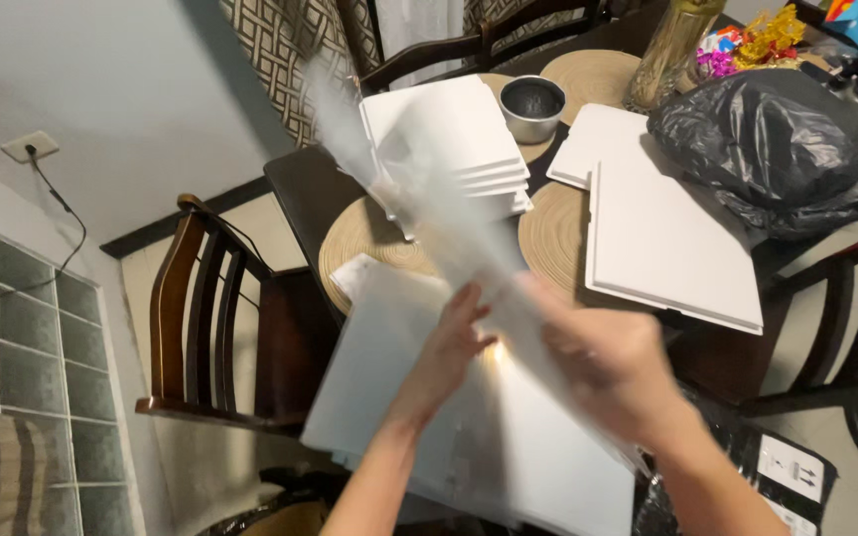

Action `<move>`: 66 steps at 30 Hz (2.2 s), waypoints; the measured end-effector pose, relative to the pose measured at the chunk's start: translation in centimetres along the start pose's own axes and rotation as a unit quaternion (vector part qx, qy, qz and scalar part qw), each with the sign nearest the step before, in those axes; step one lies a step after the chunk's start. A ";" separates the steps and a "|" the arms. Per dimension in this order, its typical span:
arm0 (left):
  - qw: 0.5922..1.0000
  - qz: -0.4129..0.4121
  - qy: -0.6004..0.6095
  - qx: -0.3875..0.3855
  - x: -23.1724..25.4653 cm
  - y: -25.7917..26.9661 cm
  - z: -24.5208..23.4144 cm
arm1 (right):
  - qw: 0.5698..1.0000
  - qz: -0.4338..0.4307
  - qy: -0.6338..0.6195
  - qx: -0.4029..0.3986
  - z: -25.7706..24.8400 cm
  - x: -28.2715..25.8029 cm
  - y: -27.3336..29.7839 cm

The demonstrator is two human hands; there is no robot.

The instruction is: The person removes square boards from plastic sleeves by hand, stacks the boards on a table, and places the empty plastic sleeves and bubble wrap into a bin on the floor.

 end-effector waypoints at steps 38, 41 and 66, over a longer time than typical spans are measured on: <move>0.930 -0.161 -0.153 0.292 -27.2 20.3 -18.7 | 0.820 0.480 -0.271 -0.153 19.7 23.8 25.5; 0.936 -0.124 -0.070 0.322 -25.9 22.1 -16.6 | 0.773 0.544 -0.286 -0.157 19.1 23.1 25.7; 0.944 0.217 -0.050 0.242 9.9 -1.2 -26.2 | 0.849 0.183 -0.471 0.151 9.8 18.4 -7.1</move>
Point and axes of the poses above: each hand's wrist, its own y-axis away from the middle knuckle, its own z-axis out of the palm, x = y × z, the point moved 6 cm from there along -y, towards the middle knuckle, and after that the axes turned 1 degree about x, right-handed, at the moved point
